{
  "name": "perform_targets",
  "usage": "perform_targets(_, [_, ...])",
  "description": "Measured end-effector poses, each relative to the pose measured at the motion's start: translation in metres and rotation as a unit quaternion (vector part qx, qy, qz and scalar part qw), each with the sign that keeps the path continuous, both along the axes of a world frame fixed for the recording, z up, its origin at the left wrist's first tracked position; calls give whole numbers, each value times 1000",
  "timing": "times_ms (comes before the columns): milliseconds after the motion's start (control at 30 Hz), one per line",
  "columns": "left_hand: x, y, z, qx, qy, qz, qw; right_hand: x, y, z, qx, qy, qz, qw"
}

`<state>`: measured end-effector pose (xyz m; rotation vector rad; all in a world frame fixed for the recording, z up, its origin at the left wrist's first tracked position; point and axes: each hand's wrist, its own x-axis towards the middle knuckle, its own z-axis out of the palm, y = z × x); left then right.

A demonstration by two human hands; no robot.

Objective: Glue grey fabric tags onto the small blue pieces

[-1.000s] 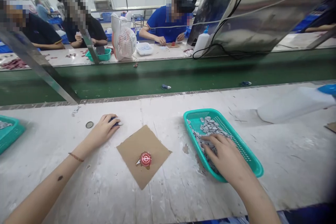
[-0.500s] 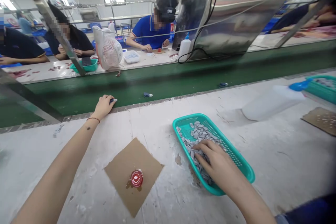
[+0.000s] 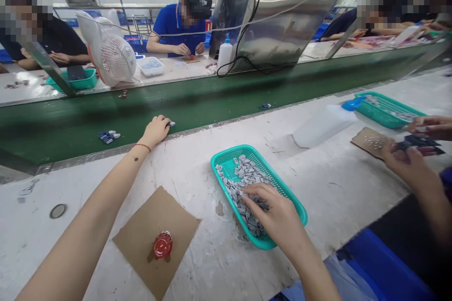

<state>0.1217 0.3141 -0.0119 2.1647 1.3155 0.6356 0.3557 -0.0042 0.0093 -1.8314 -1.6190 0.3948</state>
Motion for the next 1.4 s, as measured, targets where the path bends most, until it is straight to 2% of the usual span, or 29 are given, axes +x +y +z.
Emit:
perform_targets(133, [-3,-17,10,-80,-129,70,986,-7,-8,2,13,78,-54,995])
perform_targets(233, [-16,-50,18,-165,-236,93,953,-19,-11,7,34,122,-69,990])
perform_targets(333, [-38,-99,25,-242,-308,83,917,-46,-14,12,62,149,-27,987])
perform_targets(400, [-57,-134,29,-313,-358,79,876,-69,-14,12,63,156,25,985])
perform_targets(500, [-87,-184,34,-402,-432,94,802,-101,-14,0,49,126,94,986])
perform_targets(533, [-97,-199,35,-412,-445,107,788,-109,-15,-6,46,108,110,987])
perform_targets(667, [-130,-251,37,-403,-461,182,770,-119,-26,-34,66,37,125,989])
perform_targets(800, [-145,-292,30,-402,-466,235,752,-116,-42,-44,86,-21,133,987])
perform_targets(867, [-147,-307,23,-390,-457,252,759,-116,-46,-43,81,-38,144,986])
perform_targets(1000, [-142,-329,9,-349,-434,256,790,-117,-44,-40,60,-56,145,986])
perform_targets(1100, [-136,-341,0,-351,-444,247,786,-117,-36,-35,35,-70,145,986])
perform_targets(1233, [-128,-353,-11,-346,-487,241,765,-128,-20,-11,-2,-24,187,982])
perform_targets(1333, [-123,-358,-15,-328,-495,235,769,-139,-8,6,-19,13,203,979])
perform_targets(1400, [-121,-359,-15,-320,-494,235,774,-143,-3,9,-36,2,198,979])
